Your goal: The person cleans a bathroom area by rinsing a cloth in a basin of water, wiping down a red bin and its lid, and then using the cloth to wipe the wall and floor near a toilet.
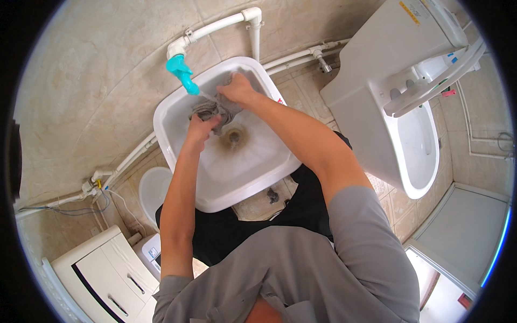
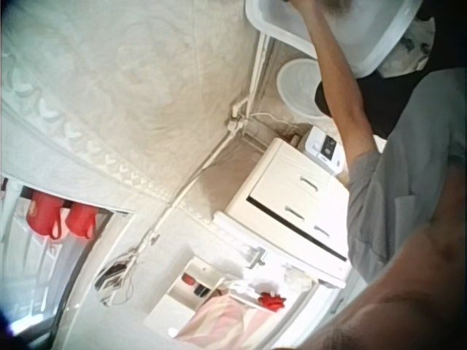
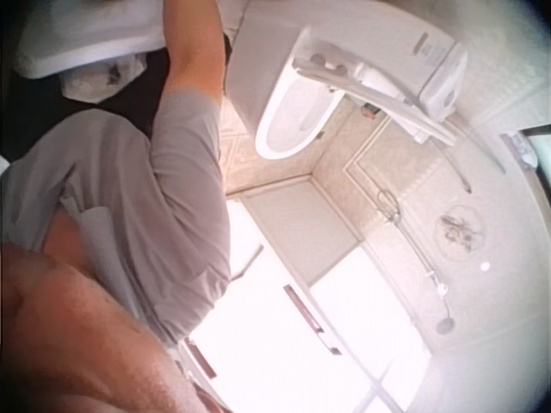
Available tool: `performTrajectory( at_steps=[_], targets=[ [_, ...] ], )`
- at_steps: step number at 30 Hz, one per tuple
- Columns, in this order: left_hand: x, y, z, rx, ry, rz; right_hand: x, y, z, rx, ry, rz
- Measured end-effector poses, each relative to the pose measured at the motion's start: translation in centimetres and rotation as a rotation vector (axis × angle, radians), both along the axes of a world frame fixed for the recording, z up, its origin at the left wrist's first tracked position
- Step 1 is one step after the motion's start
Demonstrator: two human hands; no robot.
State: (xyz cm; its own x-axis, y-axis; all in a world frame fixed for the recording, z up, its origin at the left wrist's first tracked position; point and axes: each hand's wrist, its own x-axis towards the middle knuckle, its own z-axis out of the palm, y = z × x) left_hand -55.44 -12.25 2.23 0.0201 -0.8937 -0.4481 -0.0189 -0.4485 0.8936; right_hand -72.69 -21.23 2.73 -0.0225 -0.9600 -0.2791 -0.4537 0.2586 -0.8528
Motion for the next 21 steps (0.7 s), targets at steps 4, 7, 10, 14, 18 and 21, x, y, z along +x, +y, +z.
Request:
performTrajectory(
  at_steps=[4,7,10,14,18,21],
  targets=[
    [-0.5,-0.5,-3.3,-0.507,-0.159,-0.127,2.1,0.2,3.7,0.14,-0.606,0.086],
    [-1.5,-1.1,0.3,0.184,0.044,0.015,2.2,1.2,5.5,0.146,-0.762,0.046],
    [-0.2,-1.1,-0.7,0.059,0.356,0.214,2.8,1.2,6.7,-0.01,-0.47,-0.009],
    [-0.5,-1.4,1.1,0.196,0.147,0.289,-0.8,-0.6,3.9,0.611,-0.836,-0.063],
    [1.4,-1.9,3.3,0.093,0.344,0.16,-1.4,-0.8,1.2,0.76,-0.706,0.088],
    [1.9,-1.9,3.6,0.061,0.349,0.173,0.0,0.5,1.0,0.738,-0.764,-0.041]
  ],
)
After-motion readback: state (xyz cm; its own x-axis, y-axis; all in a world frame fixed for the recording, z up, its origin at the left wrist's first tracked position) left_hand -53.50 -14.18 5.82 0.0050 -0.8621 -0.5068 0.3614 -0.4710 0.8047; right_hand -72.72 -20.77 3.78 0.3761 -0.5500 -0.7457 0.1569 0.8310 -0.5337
